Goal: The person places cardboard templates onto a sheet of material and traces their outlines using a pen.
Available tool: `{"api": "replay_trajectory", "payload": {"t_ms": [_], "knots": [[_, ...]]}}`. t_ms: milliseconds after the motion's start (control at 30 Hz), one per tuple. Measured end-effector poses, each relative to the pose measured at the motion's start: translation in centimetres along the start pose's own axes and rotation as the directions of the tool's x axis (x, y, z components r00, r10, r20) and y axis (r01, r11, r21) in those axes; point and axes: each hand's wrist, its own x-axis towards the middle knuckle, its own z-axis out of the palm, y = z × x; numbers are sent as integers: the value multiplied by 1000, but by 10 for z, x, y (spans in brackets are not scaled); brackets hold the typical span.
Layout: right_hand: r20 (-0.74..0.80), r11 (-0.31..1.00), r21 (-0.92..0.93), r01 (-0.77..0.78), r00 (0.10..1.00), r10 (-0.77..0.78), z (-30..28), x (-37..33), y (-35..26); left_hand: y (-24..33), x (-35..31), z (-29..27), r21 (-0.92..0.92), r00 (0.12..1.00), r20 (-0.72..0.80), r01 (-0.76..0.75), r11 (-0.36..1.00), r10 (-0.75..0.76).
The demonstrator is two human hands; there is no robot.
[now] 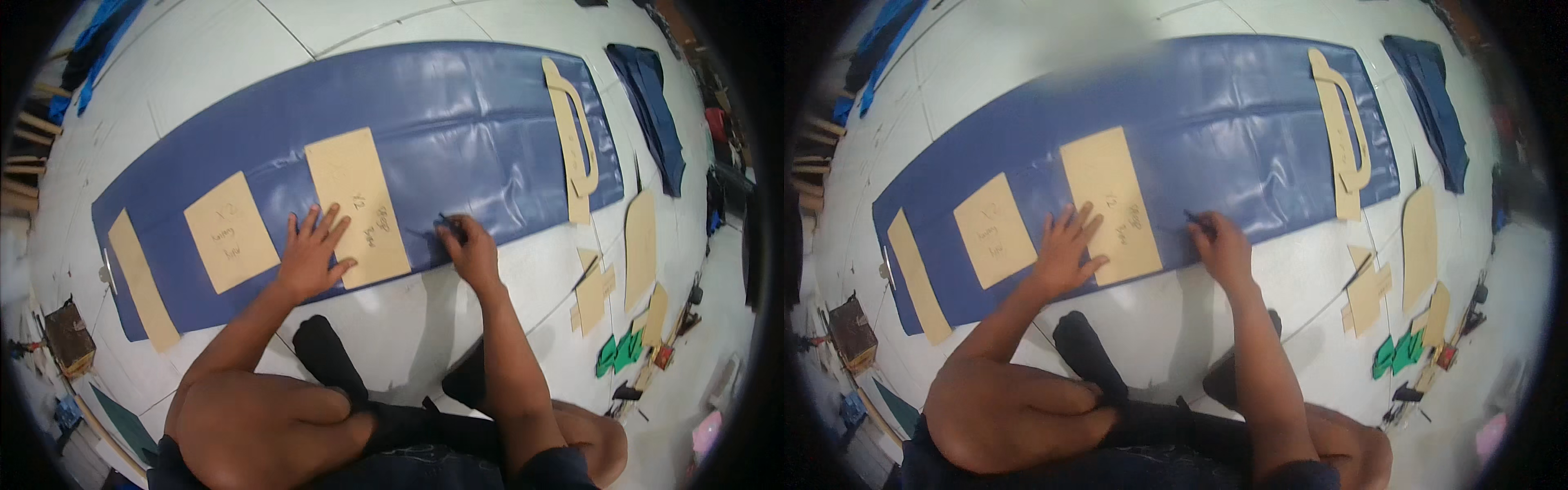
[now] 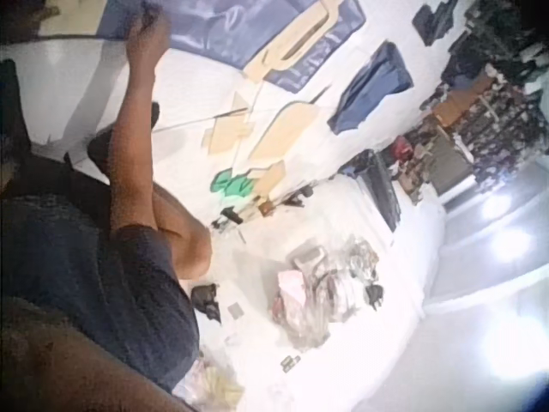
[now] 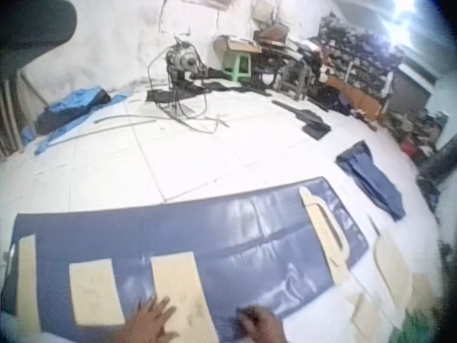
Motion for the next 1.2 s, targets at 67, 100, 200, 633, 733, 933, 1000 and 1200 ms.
{"api": "replay_trajectory", "payload": {"t_ms": [67,100,200,633,733,933,1000,1200], "knots": [[-16,997,-5,-81,997,80,-9,5,4,0,2,0,-4,1000,8,-8,1000,8],[-27,993,-5,-115,993,115,-12,7,9,0,3,2,5,1000,0,-2,1000,2],[-61,997,12,-81,995,82,-6,3,19,0,3,4,-11,1000,9,2,1000,-2],[167,999,-29,34,986,-29,12,-7,-13,7,6,0,-10,999,13,32,999,-32],[258,992,-93,81,964,-55,10,-6,-21,5,6,1,-28,999,6,37,999,-37],[259,969,-206,136,963,-80,19,-6,-15,3,5,2,11,998,52,32,999,-33],[266,970,-194,147,960,-93,19,-5,-15,3,5,2,7,998,52,35,999,-35],[284,964,-185,189,950,-132,13,-4,-22,2,4,4,-8,999,34,17,1000,-16]]}}
